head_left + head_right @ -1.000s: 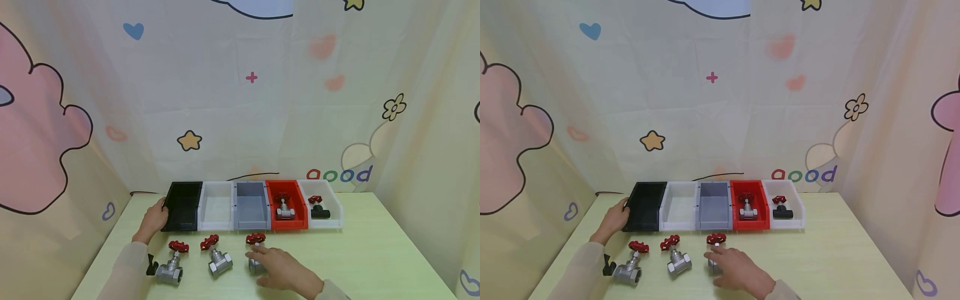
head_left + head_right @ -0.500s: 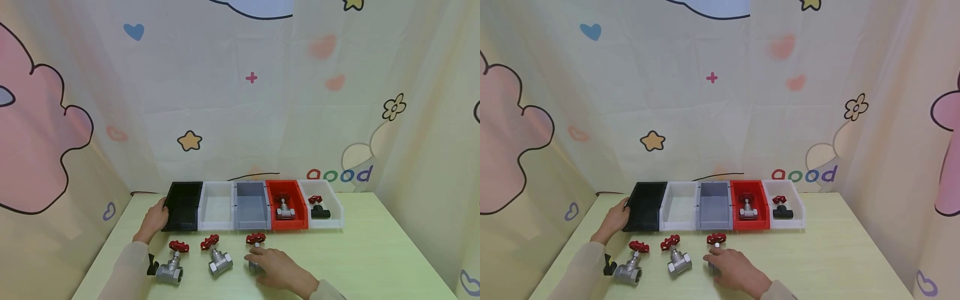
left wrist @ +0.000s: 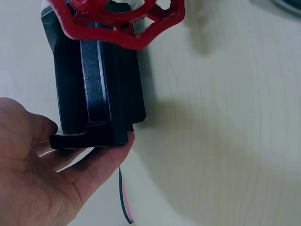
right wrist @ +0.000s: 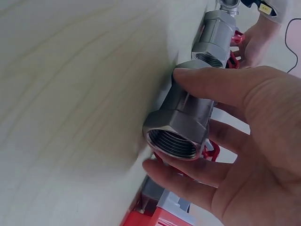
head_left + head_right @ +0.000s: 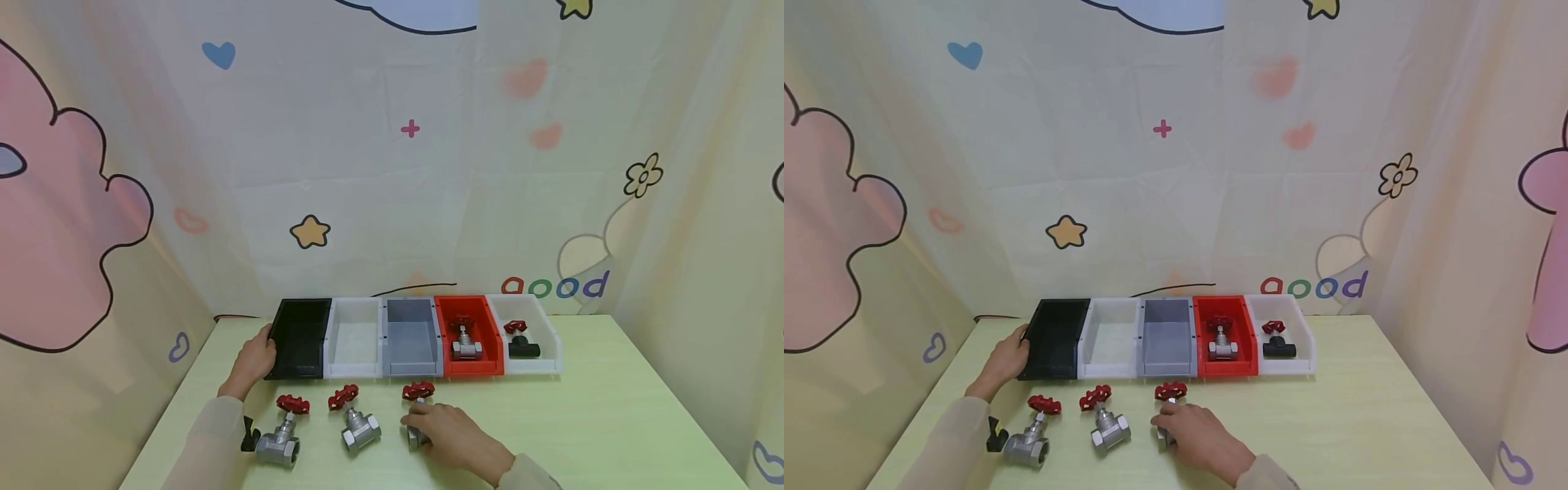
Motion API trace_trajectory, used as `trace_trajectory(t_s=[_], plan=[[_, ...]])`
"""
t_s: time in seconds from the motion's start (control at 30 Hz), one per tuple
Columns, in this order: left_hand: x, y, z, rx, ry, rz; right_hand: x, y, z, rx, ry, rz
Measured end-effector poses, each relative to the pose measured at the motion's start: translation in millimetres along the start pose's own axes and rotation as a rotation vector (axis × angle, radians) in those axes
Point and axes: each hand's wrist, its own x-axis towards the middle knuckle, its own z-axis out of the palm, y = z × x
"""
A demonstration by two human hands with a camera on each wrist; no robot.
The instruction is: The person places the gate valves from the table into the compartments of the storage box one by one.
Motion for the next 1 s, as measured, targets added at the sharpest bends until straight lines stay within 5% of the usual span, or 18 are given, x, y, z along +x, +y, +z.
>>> trace_trajectory(t_s=[1.0], plan=[[-2.2,-0.3,-1.9,-0.007,-0.002,0.0,1.8,5.1,3.4,0.073,0.055,-0.058]])
